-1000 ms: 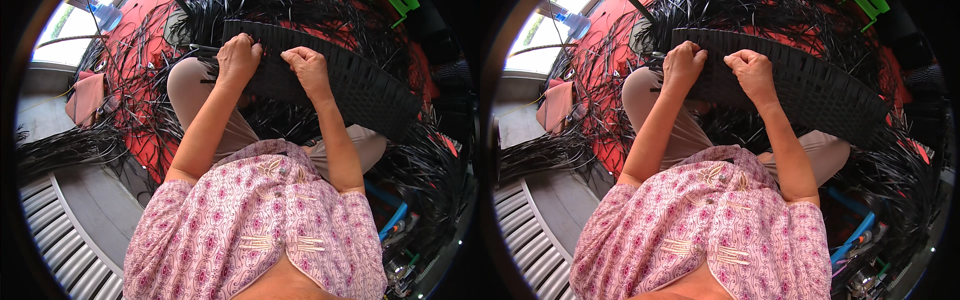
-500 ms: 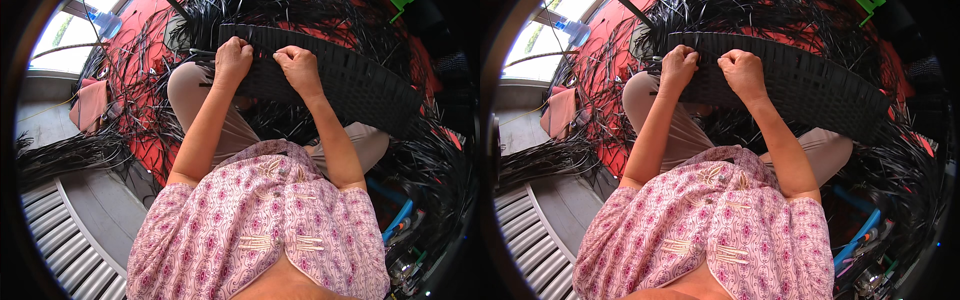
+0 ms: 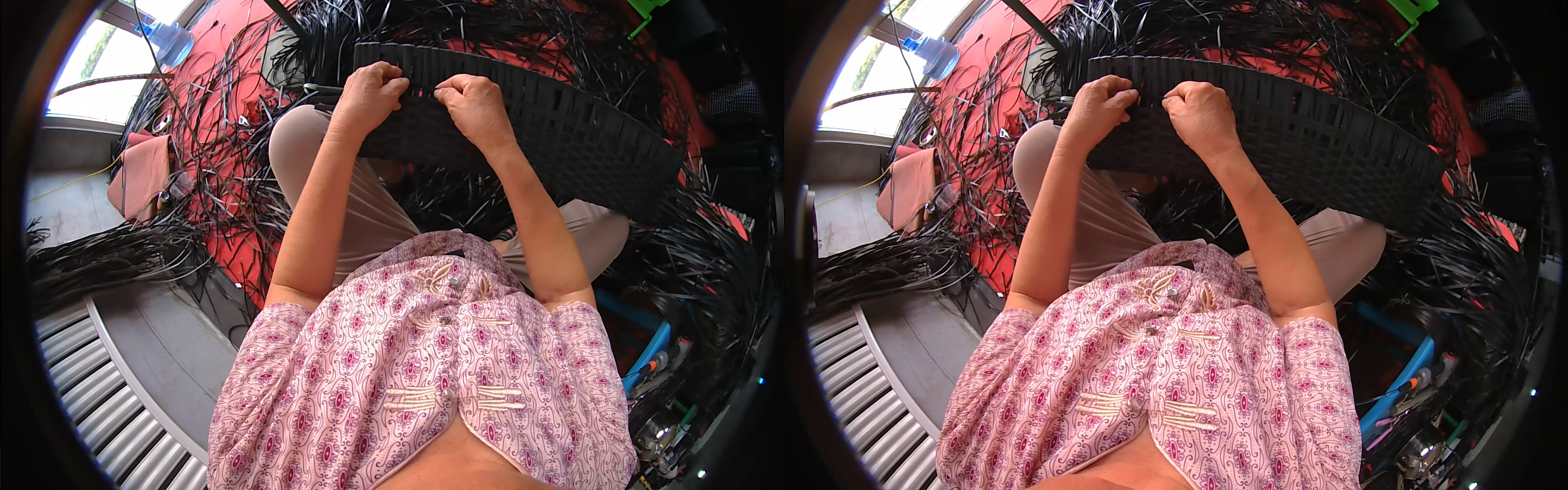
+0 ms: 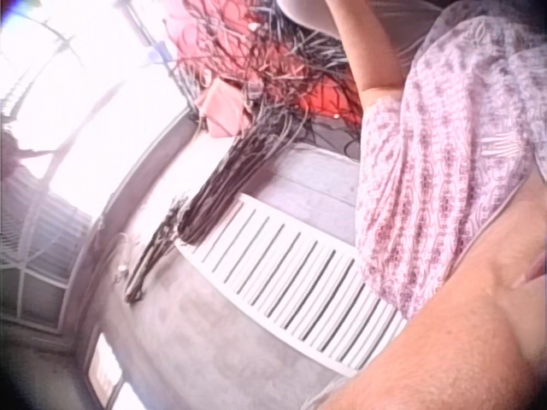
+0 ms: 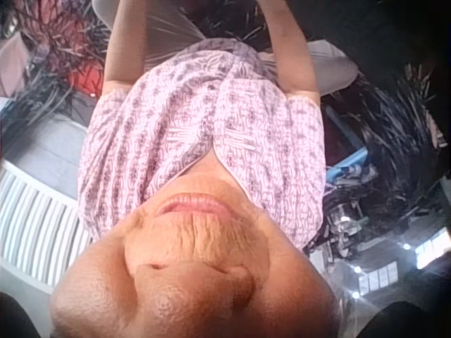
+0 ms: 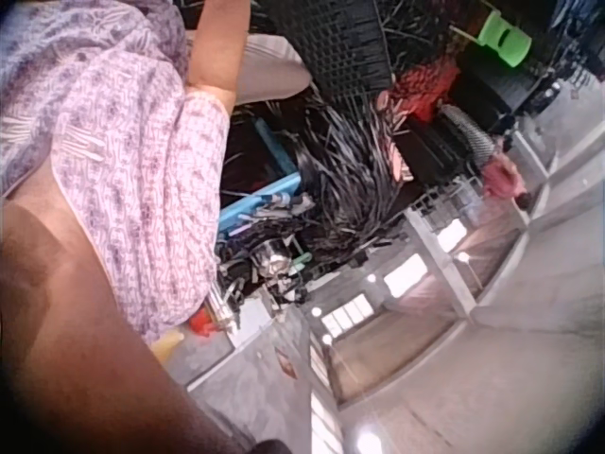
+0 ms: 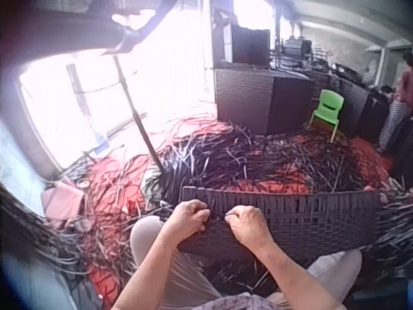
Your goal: The person weaves thin black plastic strips into a curved lattice structure by hand, threading the strips through existing vertical slats and tucking in the ends to secure them.
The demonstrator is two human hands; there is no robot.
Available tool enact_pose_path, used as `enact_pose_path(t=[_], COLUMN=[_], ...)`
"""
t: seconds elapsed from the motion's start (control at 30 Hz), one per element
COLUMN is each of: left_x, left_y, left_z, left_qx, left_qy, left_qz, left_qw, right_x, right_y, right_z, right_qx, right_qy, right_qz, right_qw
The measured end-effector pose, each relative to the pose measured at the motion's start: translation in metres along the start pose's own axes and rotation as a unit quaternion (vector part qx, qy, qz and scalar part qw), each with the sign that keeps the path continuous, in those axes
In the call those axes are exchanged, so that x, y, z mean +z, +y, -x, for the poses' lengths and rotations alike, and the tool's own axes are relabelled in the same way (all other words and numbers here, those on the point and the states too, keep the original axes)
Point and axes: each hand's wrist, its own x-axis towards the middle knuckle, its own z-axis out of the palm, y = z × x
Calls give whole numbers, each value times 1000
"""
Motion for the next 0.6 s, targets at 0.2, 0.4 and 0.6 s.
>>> enact_pose_path(t=[0.2,0.4,0.6], left_x=[-18,-60,-143], left_y=[-2,-13,-9], left_z=[0,19,58], left_qx=[0,-57,52], left_qy=[-52,12,56], left_qz=[-15,104,141], left_qw=[999,993,987], right_x=[5,4,11], right_y=[-8,-42,-45], right_z=[-3,0,-5], right_qx=[-27,-171,-336], right_qy=[1,-1,74], right_qz=[94,98,124], right_qw=[995,980,931])
